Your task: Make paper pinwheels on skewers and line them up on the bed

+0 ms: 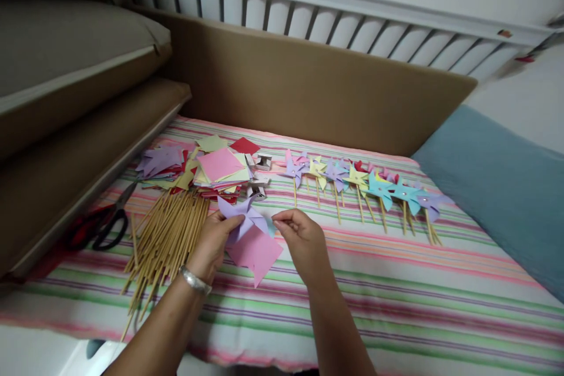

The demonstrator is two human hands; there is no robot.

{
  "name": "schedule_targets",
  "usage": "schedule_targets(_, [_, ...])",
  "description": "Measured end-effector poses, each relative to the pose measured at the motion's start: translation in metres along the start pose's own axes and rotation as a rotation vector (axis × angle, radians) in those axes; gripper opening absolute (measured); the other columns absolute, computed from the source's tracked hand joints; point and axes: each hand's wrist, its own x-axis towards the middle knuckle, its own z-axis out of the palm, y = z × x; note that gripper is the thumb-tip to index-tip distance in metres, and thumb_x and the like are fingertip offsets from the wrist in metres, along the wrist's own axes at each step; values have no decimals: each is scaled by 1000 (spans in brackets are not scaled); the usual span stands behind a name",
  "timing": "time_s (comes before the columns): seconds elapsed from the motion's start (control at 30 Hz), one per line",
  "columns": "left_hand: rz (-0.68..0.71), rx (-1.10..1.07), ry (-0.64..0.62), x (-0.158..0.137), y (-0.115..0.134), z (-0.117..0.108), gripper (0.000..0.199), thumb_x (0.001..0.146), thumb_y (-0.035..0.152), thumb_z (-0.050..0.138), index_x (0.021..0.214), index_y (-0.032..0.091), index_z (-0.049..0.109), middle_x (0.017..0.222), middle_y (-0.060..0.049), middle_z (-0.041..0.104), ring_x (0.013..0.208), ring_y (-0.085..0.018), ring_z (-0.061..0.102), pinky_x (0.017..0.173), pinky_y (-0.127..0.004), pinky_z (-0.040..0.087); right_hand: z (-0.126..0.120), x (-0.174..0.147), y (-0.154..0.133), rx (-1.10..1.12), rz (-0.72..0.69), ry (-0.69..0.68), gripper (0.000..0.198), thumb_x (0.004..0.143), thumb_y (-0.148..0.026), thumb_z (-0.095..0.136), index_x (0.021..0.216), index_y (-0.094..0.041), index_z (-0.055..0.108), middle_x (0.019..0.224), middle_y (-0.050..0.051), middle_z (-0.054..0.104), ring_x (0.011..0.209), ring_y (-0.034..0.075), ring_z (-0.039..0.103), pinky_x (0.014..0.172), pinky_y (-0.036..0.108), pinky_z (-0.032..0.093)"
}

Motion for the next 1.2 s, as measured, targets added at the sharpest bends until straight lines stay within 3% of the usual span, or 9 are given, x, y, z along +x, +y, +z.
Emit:
schedule_targets(0.07, [14,-6,8,0,-3,0,33,49,22,79,78,11,68,68,-4,70,57,-13,59,58,-23,43,8,-3,-7,-11,-77,-30,10,77,-20,56,76,-22,65,81,3,66,81,18,60,76,31,47])
schedule_targets(0.13, [27,-14,3,-1,-5,2,33,49,22,79,79,11,69,71,-5,70,61,-14,60,62,-25,44,14,-4,-5,-35,-142,-41,11,76,-19,57,74,-23,67,99,5,65,99,21,56,88,37,43])
schedule_targets(0.23, [46,-15,-46,-3,-8,5,31,53,23,78,82,13,70,75,-5,71,67,-15,62,66,-26,45,18,-2,2,-79,-161,-35,12,74,-17,60,71,-26,69,131,3,50,128,26,35,104,47,27])
schedule_targets(0.3, [47,1,-80,-6,-9,8,29,55,23,77,81,13,71,75,-5,72,66,-15,62,65,-25,45,19,-1,5,-82,-133,-44,13,73,-16,61,70,-26,69,140,0,42,134,26,24,108,49,19])
schedule_targets(0.73, [9,57,-172,-13,-6,11,20,56,19,75,76,15,73,72,-4,72,61,-13,61,59,-23,44,18,5,16,-93,-49,-90,7,71,-17,62,70,-22,68,138,7,44,136,26,23,108,46,20])
schedule_targets(1.07, [42,67,-155,-14,-5,11,21,57,20,74,77,13,72,72,-5,72,60,-14,61,60,-23,44,17,4,17,-244,-264,-44,10,77,-17,57,73,-21,65,138,7,44,136,25,24,108,45,23])
schedule_targets(1.2, [49,65,-132,-15,-3,11,21,57,19,73,78,14,72,72,-4,72,61,-15,61,60,-24,45,16,2,15,-245,-261,-75,10,77,-17,56,73,-21,63,142,6,39,137,25,20,108,47,21])
